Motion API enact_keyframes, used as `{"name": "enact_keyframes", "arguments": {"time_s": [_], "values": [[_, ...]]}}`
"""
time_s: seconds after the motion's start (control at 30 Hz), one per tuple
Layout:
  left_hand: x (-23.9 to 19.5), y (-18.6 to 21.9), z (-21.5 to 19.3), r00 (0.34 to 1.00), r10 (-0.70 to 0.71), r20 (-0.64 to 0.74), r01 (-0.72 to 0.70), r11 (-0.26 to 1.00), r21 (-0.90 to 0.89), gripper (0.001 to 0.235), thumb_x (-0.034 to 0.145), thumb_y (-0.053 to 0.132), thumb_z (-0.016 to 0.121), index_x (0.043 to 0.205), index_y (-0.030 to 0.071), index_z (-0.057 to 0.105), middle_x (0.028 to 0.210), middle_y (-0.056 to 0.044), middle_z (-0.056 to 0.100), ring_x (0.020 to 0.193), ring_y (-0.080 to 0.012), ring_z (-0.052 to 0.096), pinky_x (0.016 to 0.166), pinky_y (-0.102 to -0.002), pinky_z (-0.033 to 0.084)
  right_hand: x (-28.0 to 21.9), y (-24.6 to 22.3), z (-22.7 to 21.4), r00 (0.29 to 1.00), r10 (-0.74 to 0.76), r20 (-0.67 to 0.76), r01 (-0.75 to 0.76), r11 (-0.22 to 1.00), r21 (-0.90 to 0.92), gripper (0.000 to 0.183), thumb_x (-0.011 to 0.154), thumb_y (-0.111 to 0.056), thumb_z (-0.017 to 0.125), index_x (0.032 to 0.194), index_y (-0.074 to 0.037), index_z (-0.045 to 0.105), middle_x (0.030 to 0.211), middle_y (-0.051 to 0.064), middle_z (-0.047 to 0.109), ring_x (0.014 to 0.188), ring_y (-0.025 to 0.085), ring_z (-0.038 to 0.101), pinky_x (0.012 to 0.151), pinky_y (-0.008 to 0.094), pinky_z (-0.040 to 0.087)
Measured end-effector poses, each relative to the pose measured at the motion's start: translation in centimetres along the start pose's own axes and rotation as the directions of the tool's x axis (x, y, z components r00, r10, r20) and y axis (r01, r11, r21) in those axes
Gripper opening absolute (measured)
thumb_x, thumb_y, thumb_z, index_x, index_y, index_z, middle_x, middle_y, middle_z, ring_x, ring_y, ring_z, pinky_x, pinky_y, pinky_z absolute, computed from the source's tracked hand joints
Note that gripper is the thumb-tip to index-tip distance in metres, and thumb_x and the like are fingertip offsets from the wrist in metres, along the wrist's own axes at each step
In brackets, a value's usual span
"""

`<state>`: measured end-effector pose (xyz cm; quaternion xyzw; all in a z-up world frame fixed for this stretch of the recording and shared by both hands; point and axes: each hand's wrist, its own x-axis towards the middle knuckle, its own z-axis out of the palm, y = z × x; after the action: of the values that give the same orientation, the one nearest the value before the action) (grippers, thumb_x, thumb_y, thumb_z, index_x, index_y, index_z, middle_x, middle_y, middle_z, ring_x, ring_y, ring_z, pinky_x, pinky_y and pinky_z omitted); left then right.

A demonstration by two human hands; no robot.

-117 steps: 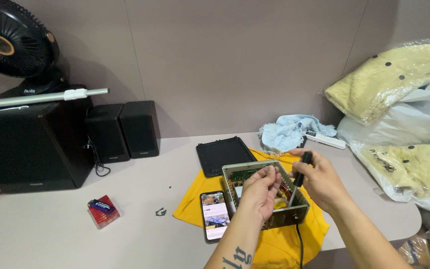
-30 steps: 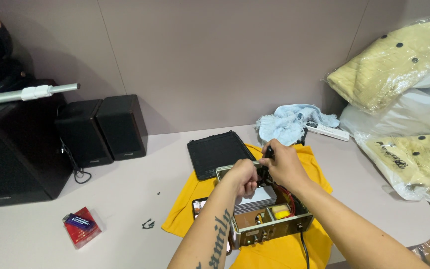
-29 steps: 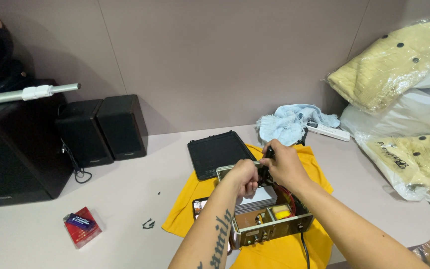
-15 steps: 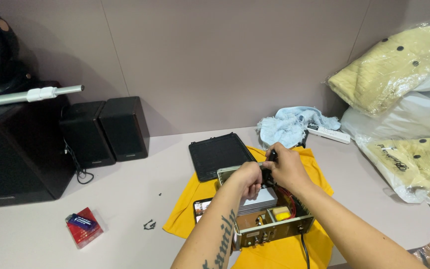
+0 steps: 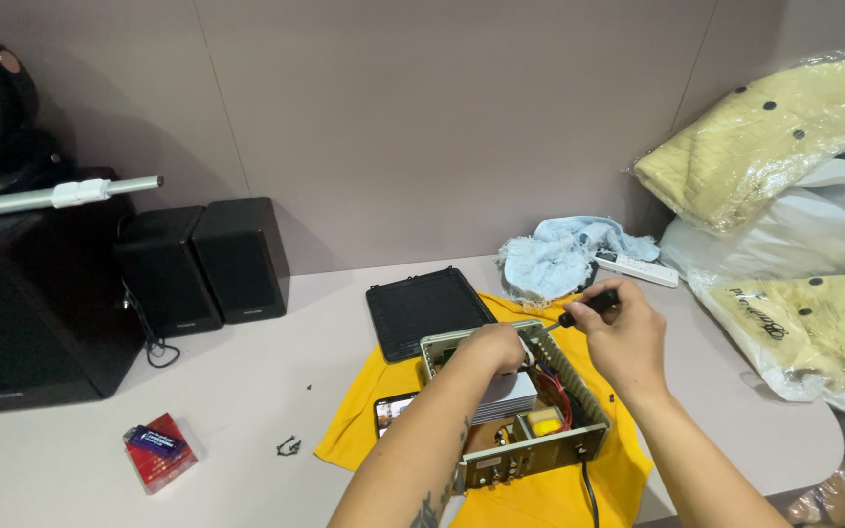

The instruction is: The person uses a screwdriver to tighten screws on the internal components of an open electronic device. They rotate the device to access different sides and continue securing the parts.

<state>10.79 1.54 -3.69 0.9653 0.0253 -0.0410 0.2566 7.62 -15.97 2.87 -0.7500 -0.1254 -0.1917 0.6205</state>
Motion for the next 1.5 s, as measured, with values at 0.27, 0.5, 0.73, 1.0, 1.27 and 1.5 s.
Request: {"name": "enact_keyframes", "arguments": {"time_s": [0.27,0.5,0.73,1.0,1.27,1.5], "values": [[-0.2,-0.7,-1.2,0.986,0.163,-0.020,-0.154,0.962,0.227,0.021,0.092,0.007,0.060,0.106,0.016,0.073,0.106,-0.012,0.073,0.111,-0.0362,0.070,0.093,-0.050,0.056,-2.1,1.2,-2.3,0.990,0.059,-0.129,-0.046,0.994,0.103,0.017,0.094,0.007,0.072,0.108,0.006,0.061,0.102,0.027,0.071,0.095,0.036,0.073,0.080,0.040,0.064],[-0.2,-1.6,-1.4,0.959,0.272,0.083,-0.282,0.872,0.401,0.046,0.089,-0.001,0.063,0.127,0.025,0.072,0.114,-0.003,0.076,0.110,-0.0290,0.069,0.087,-0.045,0.056,-3.7,3.1,-0.9,0.983,0.076,-0.169,-0.051,0.987,0.152,0.016,0.093,0.002,0.073,0.102,-0.004,0.061,0.095,0.014,0.075,0.096,0.021,0.078,0.081,0.029,0.064],[0.9,-1.3,0.0,0.967,0.251,0.041,-0.238,0.836,0.495,0.044,0.097,0.001,0.059,0.125,0.031,0.075,0.121,-0.010,0.072,0.109,-0.0350,0.069,0.084,-0.048,0.057,-4.4,5.5,0.0,0.984,0.036,-0.172,-0.017,0.993,0.113,0.017,0.092,0.002,0.074,0.101,-0.005,0.061,0.093,0.011,0.076,0.095,0.019,0.079,0.081,0.026,0.062],[0.8,0.9,-0.4,0.994,0.102,0.041,-0.110,0.891,0.440,0.027,0.090,-0.002,0.063,0.113,0.007,0.074,0.114,-0.015,0.068,0.104,-0.0387,0.069,0.080,-0.051,0.059,-5.0,5.9,0.4,0.981,0.053,-0.187,-0.024,0.988,0.151,0.017,0.093,0.004,0.071,0.100,-0.006,0.060,0.094,0.011,0.076,0.095,0.021,0.080,0.084,0.026,0.060],[1.4,1.7,0.1,0.998,0.012,0.061,-0.040,0.872,0.488,0.034,0.094,0.005,0.057,0.124,0.011,0.071,0.122,-0.009,0.067,0.113,-0.0337,0.067,0.085,-0.049,0.059,-5.0,6.5,0.6,0.983,0.041,-0.181,-0.018,0.992,0.124,0.017,0.091,0.004,0.072,0.098,-0.007,0.061,0.093,0.009,0.077,0.095,0.019,0.080,0.083,0.025,0.060],[1.9,1.5,1.7,0.999,0.053,0.000,-0.045,0.841,0.539,0.031,0.097,0.005,0.054,0.116,0.014,0.076,0.114,-0.005,0.071,0.108,-0.0315,0.070,0.075,-0.048,0.059,-5.2,6.1,0.5,0.982,0.052,-0.179,-0.046,0.998,0.040,0.016,0.090,-0.001,0.074,0.098,-0.009,0.062,0.094,0.007,0.081,0.093,0.014,0.077,0.088,0.026,0.057]]}}
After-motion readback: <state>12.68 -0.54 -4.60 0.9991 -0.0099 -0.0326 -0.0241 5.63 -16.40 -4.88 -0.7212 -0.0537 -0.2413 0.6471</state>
